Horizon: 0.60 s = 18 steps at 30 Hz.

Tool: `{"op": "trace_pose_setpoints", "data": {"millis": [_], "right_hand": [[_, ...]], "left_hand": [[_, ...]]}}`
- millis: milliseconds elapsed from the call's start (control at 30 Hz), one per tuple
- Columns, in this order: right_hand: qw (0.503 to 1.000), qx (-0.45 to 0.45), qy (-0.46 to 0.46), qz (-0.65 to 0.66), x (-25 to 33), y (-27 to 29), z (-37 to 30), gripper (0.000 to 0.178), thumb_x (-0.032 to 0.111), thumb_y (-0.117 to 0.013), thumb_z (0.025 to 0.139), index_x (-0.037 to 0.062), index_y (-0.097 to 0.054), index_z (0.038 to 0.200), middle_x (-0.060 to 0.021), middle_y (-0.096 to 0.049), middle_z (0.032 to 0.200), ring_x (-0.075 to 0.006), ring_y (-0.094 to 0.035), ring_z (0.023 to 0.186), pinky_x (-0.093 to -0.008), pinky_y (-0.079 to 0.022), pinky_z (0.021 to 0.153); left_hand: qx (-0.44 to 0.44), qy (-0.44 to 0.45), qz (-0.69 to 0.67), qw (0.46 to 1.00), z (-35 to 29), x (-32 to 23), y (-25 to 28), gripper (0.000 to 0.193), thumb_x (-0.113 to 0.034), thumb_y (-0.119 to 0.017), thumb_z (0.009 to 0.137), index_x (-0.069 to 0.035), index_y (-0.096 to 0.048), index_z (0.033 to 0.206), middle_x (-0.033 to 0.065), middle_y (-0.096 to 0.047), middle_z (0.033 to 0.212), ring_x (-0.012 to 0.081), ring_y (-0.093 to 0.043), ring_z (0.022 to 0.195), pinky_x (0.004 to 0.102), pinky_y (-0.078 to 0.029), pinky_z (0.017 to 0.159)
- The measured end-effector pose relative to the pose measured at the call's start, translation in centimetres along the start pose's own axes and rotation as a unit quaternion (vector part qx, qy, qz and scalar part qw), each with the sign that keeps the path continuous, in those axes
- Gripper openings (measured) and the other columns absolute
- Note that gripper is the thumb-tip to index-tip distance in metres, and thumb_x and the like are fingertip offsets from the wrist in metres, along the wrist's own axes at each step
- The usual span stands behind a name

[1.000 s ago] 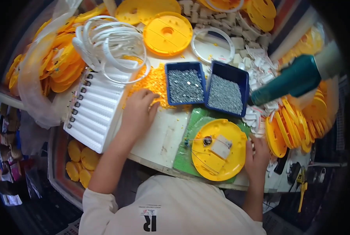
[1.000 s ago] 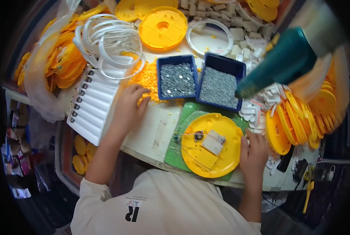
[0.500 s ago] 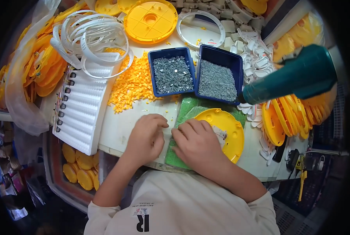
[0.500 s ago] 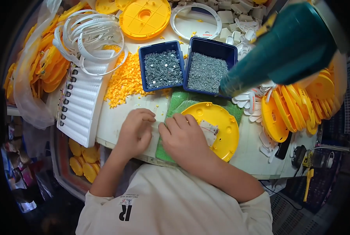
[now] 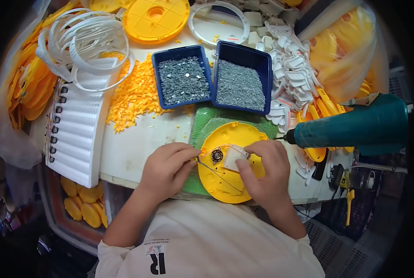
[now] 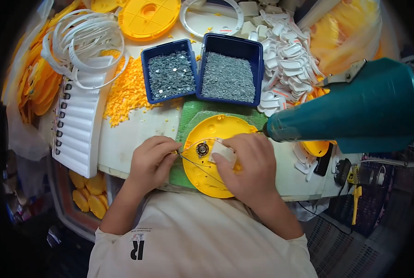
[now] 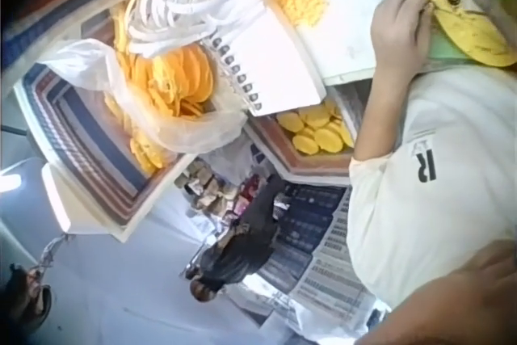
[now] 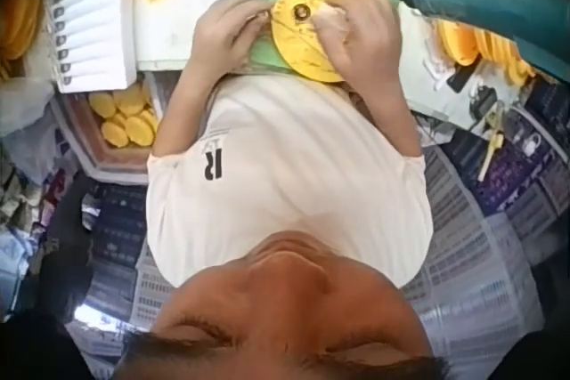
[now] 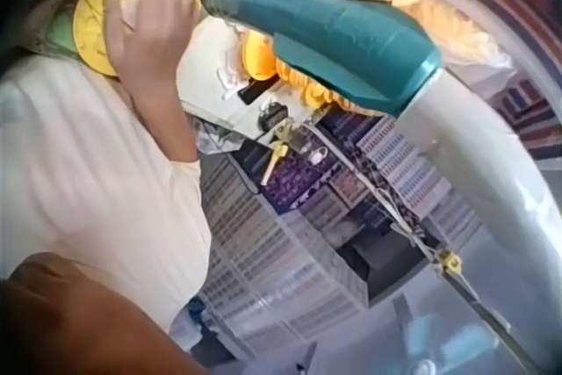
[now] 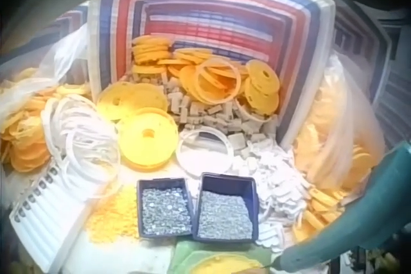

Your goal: Assembling yellow plastic toy components by inserting small screws and using a pneumatic screwdriver.

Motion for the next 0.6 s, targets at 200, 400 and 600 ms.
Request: {"op": "trace_pose_setpoints", "data": {"millis": [200,400,600], "right_hand": [[0.997,0.012,-0.065,0.032,-2.3,-2.1,-4.5,0.024,0.007,-0.078,0.081,0.0034,-0.070,0.103,-0.0137,-0.063,0.096,-0.0340,-0.060,0.091,-0.0430,-0.049,0.082],[0.997,0.049,-0.007,0.057,-1.5,-3.0,-2.8,0.026,0.010,-0.080,0.080,0.0020,-0.072,0.104,-0.0133,-0.062,0.099,-0.0329,-0.059,0.094,-0.0414,-0.049,0.082],[0.998,0.052,-0.023,-0.020,-1.5,-3.5,-1.4,0.036,0.016,-0.080,0.081,0.0008,-0.073,0.112,-0.0147,-0.062,0.106,-0.0338,-0.058,0.100,-0.0439,-0.049,0.085]], "left_hand": [[-0.036,0.008,0.004,0.999,-0.2,-0.1,-0.5,0.029,0.009,-0.072,0.082,0.000,-0.074,0.110,0.0137,-0.070,0.101,0.0264,-0.069,0.086,0.0337,-0.056,0.075],[-0.029,0.048,0.014,0.998,-2.0,0.1,0.6,0.030,0.010,-0.070,0.084,0.002,-0.073,0.112,0.0141,-0.068,0.101,0.0215,-0.065,0.082,0.0307,-0.053,0.072],[-0.055,0.164,-0.101,0.980,-2.6,1.0,0.2,0.022,0.005,-0.072,0.088,0.001,-0.073,0.110,0.0132,-0.070,0.094,0.0210,-0.068,0.077,0.0286,-0.053,0.067]]}}
Point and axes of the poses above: each hand's wrist, its own z-axis towards the middle knuckle, its own y-axis out of the back of the hand, x = y × z, the point moved 6 cm from there along z, towards the middle knuckle
